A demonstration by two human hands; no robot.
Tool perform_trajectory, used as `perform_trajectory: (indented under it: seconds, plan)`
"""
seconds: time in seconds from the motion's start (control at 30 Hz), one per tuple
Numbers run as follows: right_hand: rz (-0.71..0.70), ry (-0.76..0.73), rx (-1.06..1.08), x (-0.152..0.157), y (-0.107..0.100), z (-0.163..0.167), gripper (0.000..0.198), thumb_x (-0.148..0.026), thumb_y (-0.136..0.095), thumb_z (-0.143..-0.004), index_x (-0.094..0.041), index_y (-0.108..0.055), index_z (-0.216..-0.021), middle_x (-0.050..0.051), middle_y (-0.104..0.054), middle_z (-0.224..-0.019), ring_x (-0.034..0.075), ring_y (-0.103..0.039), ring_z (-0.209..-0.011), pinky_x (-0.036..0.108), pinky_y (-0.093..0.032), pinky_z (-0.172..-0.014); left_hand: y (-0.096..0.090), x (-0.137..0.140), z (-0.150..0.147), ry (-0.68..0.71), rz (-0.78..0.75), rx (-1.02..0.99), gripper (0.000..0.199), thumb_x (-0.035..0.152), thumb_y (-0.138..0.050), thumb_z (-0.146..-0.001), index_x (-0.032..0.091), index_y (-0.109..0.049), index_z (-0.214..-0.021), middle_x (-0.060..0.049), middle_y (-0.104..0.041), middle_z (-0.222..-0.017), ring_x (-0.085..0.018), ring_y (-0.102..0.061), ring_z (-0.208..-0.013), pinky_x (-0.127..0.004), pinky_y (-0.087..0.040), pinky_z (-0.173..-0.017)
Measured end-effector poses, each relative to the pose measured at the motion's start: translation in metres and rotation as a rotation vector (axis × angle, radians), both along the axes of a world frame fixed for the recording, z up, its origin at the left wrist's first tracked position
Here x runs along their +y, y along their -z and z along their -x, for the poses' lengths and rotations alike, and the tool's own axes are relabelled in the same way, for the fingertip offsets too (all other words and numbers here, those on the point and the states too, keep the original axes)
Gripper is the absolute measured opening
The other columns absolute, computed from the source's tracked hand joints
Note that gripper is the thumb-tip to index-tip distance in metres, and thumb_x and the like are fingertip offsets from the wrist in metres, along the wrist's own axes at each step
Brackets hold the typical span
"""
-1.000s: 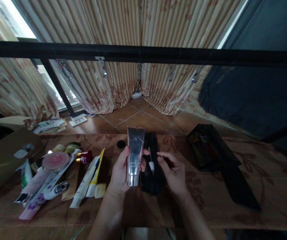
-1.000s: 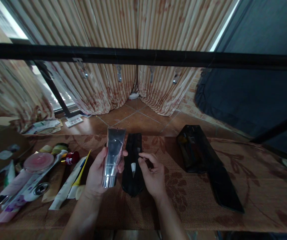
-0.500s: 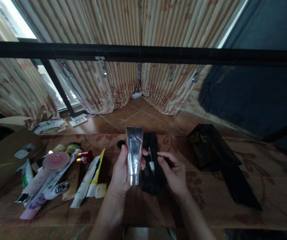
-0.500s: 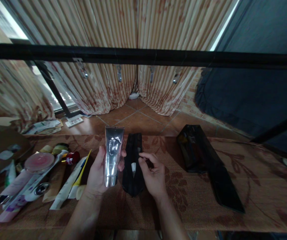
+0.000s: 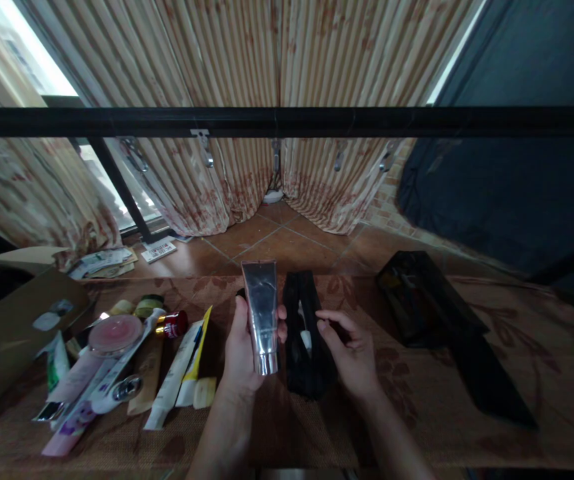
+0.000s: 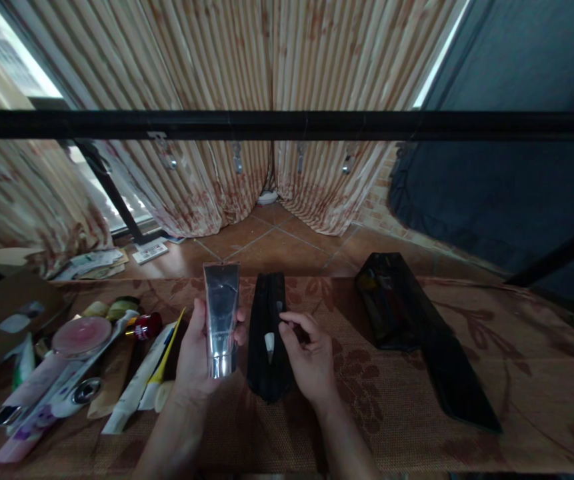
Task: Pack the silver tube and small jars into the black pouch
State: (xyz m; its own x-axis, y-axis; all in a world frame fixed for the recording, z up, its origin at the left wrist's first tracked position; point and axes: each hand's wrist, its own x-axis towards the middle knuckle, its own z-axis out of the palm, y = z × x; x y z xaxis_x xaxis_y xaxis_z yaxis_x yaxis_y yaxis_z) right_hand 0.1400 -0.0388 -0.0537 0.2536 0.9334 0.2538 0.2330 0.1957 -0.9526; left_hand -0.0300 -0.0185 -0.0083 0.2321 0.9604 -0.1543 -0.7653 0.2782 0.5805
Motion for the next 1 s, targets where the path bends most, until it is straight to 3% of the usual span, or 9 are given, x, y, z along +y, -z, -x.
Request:
perform_trajectory:
  seconds: [0.4,1.0]
  plan:
    - [0.011,-0.003,0.032,-0.0004,0.0016,0.0006,0.021,-0.039,-0.066,-0.086,-0.023,-0.075,-0.096,0.003,-0.071,-0.082,0.018,-0.065,-0.077,0.028,-0.051,-0.070,-0.0004,-0.0003,-0.0015,-0.005,0.092,0.000,0.049,0.055,-0.044,-0.096,0.011,-0.065,-0.087,-0.007,-0.067,-0.075,-0.012,-0.060,-0.052,-0.021,-0.051,-0.049]
    - [0.026,0.011,0.030,-0.0005,-0.0005,0.0014,0.022,-0.041,-0.067,-0.084,-0.023,-0.076,-0.094,0.003,-0.070,-0.080,0.018,-0.065,-0.075,0.028,-0.051,-0.070,-0.0007,0.0016,-0.0020,-0.036,0.084,0.017,0.050,0.052,-0.041,-0.097,0.011,-0.067,-0.087,-0.008,-0.068,-0.074,-0.013,-0.061,-0.052,-0.022,-0.051,-0.049]
